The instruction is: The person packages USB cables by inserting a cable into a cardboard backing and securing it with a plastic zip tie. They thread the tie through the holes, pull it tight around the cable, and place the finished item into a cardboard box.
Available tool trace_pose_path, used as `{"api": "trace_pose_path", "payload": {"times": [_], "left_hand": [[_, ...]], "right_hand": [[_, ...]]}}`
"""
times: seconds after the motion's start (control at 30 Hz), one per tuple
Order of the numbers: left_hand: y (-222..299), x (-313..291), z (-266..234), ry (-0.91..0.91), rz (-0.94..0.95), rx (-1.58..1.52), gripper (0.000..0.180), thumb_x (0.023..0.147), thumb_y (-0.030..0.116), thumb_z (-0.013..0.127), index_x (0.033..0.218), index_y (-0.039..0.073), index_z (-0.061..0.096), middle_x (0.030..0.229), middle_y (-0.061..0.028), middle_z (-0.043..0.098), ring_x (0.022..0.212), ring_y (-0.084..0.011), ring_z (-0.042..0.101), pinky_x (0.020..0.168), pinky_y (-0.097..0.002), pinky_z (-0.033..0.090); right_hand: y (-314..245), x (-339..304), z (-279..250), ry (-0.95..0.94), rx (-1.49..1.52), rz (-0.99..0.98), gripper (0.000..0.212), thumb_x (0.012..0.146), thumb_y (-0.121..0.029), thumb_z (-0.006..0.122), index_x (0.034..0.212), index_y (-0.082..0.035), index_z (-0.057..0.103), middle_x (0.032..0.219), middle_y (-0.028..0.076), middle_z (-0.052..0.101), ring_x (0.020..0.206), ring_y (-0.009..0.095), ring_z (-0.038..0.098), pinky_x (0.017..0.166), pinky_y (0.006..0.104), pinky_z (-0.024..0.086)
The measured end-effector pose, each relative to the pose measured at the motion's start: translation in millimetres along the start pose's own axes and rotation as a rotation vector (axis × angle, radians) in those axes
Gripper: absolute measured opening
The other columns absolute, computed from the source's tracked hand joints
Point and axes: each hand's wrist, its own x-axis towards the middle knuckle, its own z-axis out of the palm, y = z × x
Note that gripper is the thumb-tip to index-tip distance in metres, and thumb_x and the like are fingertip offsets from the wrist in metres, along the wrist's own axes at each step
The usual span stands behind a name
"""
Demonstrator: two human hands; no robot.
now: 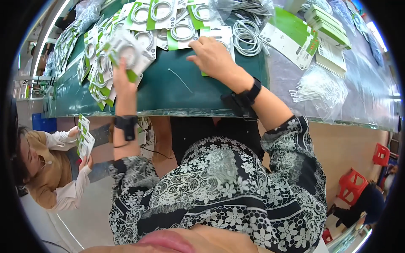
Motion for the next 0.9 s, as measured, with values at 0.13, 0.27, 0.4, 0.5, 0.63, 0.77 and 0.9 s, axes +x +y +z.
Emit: {"api": "trace_pose_path", "payload": {"times": [0.13, 0.27, 0.4, 0.5, 0.63, 0.77, 0.9], "left_hand": [[43, 78, -43, -0.07, 0.083, 0.127, 0.033, 0.094, 0.024, 0.058, 0.119, 0.004, 0.052, 0.104, -0.0132, 0.06, 0.096, -0.0226, 0.062, 0.089, -0.0414, 0.052], [63, 64, 13, -0.038, -0.273, -0.522, 0.029, 0.097, 0.026, 0.053, 0.113, 0.001, 0.052, 0.107, -0.0179, 0.06, 0.102, -0.0258, 0.06, 0.1, -0.0438, 0.046], [-13, 2, 33, -0.356, -0.18, -0.079, 0.035, 0.099, 0.022, 0.048, 0.119, -0.007, 0.046, 0.115, -0.0197, 0.057, 0.108, -0.0313, 0.057, 0.102, -0.0433, 0.044], [-50, -60, 55, -0.404, -0.401, -0.196, 0.031, 0.095, 0.014, 0.055, 0.12, -0.004, 0.049, 0.113, -0.0153, 0.06, 0.107, -0.0258, 0.058, 0.097, -0.0389, 0.048], [-48, -90, 65, -0.447, -0.481, -0.264, 0.031, 0.092, 0.01, 0.061, 0.119, -0.001, 0.052, 0.112, -0.0114, 0.061, 0.104, -0.0209, 0.06, 0.092, -0.0352, 0.05], [-36, -95, 61, -0.436, -0.378, -0.261, 0.035, 0.09, 0.01, 0.064, 0.121, 0.0, 0.052, 0.113, -0.0085, 0.06, 0.101, -0.018, 0.061, 0.089, -0.0326, 0.05], [-41, -106, 61, -0.414, -0.252, -0.211, 0.037, 0.089, 0.011, 0.066, 0.122, 0.001, 0.052, 0.113, -0.0068, 0.06, 0.1, -0.0163, 0.06, 0.087, -0.0313, 0.05]], "right_hand": [[-2, -39, -26, -0.034, -0.488, -0.107, 0.05, 0.077, -0.021, 0.073, 0.122, -0.007, 0.054, 0.11, 0.012, 0.058, 0.101, 0.029, 0.055, 0.084, 0.0355, 0.045], [8, -65, -31, -0.011, -0.535, -0.063, 0.054, 0.074, -0.017, 0.072, 0.124, -0.008, 0.053, 0.115, 0.012, 0.057, 0.108, 0.031, 0.052, 0.087, 0.037, 0.044], [8, -63, -25, -0.061, -0.371, -0.111, 0.051, 0.074, -0.012, 0.071, 0.123, -0.007, 0.054, 0.116, 0.012, 0.057, 0.11, 0.03, 0.051, 0.089, 0.0381, 0.043], [-8, -56, -24, -0.008, -0.244, -0.176, 0.051, 0.074, -0.009, 0.07, 0.122, -0.007, 0.054, 0.115, 0.012, 0.057, 0.109, 0.029, 0.051, 0.09, 0.039, 0.043], [-30, -48, -15, -0.039, -0.191, -0.37, 0.054, 0.072, -0.008, 0.072, 0.122, -0.007, 0.054, 0.11, 0.011, 0.057, 0.109, 0.03, 0.051, 0.092, 0.0386, 0.042], [-19, -36, -9, 0.176, -0.029, -0.303, 0.049, 0.074, -0.01, 0.073, 0.119, -0.006, 0.056, 0.106, 0.01, 0.058, 0.104, 0.026, 0.055, 0.088, 0.0341, 0.046], [-9, -18, 9, 0.163, 0.454, 0.359, 0.04, 0.078, -0.013, 0.074, 0.113, -0.005, 0.058, 0.102, 0.008, 0.06, 0.096, 0.019, 0.058, 0.081, 0.0297, 0.049]]}}
